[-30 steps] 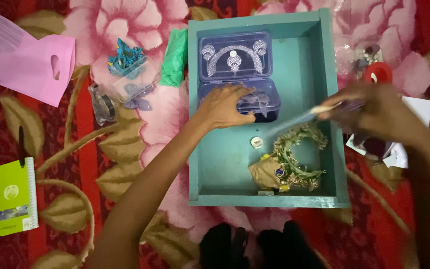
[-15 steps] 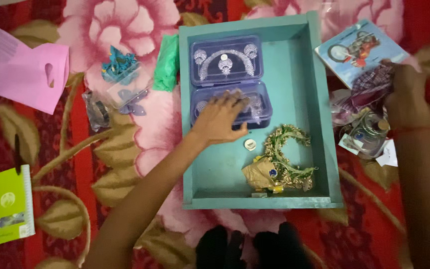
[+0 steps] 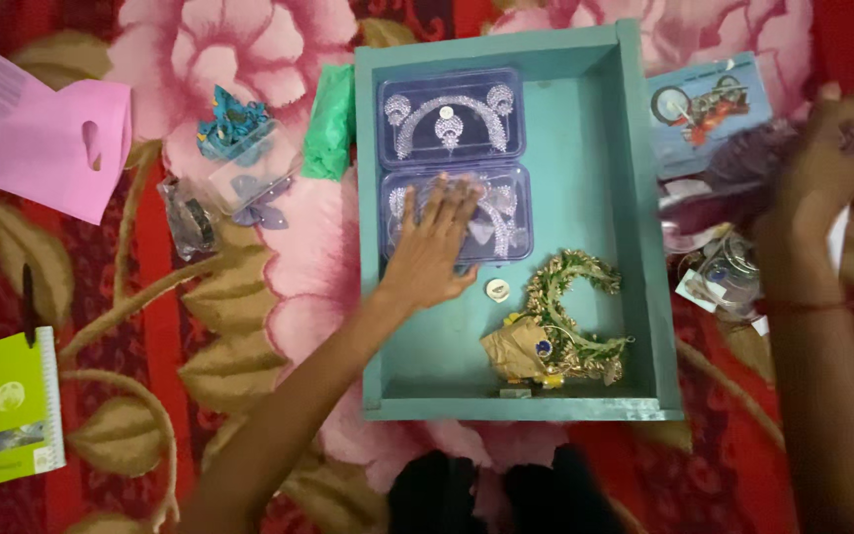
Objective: The person organizes various jewelry items, including necklaces, bangles, and hair accessories, into a teal drawer with compartments. They place items into plastic containers and arrange them neatly within the drawer.
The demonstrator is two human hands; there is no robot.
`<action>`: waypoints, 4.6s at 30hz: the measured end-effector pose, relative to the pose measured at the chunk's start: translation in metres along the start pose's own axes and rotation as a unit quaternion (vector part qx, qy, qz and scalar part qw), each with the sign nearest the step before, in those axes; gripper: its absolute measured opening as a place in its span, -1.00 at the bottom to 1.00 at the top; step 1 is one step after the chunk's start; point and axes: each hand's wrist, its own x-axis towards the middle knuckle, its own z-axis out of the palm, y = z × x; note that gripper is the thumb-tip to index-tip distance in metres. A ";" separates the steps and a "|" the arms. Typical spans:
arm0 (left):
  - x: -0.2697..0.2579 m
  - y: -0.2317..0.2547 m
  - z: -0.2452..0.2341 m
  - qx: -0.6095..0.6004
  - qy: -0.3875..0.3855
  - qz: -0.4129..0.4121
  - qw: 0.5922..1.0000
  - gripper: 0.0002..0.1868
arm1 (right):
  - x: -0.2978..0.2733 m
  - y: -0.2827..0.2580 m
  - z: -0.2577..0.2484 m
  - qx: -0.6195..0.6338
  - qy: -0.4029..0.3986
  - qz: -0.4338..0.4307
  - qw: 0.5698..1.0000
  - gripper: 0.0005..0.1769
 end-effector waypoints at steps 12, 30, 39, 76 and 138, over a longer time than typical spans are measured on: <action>-0.005 0.009 -0.015 -0.034 -0.047 -0.286 0.957 0.51 | -0.213 -0.204 0.206 -0.248 -0.447 -0.340 0.789 -0.66; -0.020 -0.016 -0.037 -0.068 0.029 -0.316 0.946 0.62 | -0.251 -0.201 0.174 -0.152 -0.331 -0.247 0.898 -0.53; -0.044 -0.036 -0.031 -0.097 0.063 -0.341 0.933 0.53 | -0.297 -0.211 0.253 -0.018 -0.507 -0.222 0.833 -0.66; -0.050 0.077 0.059 -0.141 -0.074 -0.021 0.987 -0.31 | -0.200 -0.177 0.059 -0.217 -0.480 -0.188 0.829 -0.36; -0.058 0.085 0.040 -0.242 0.009 -0.192 0.951 -0.37 | -0.126 -0.285 0.024 -0.062 -0.488 0.206 0.846 -0.65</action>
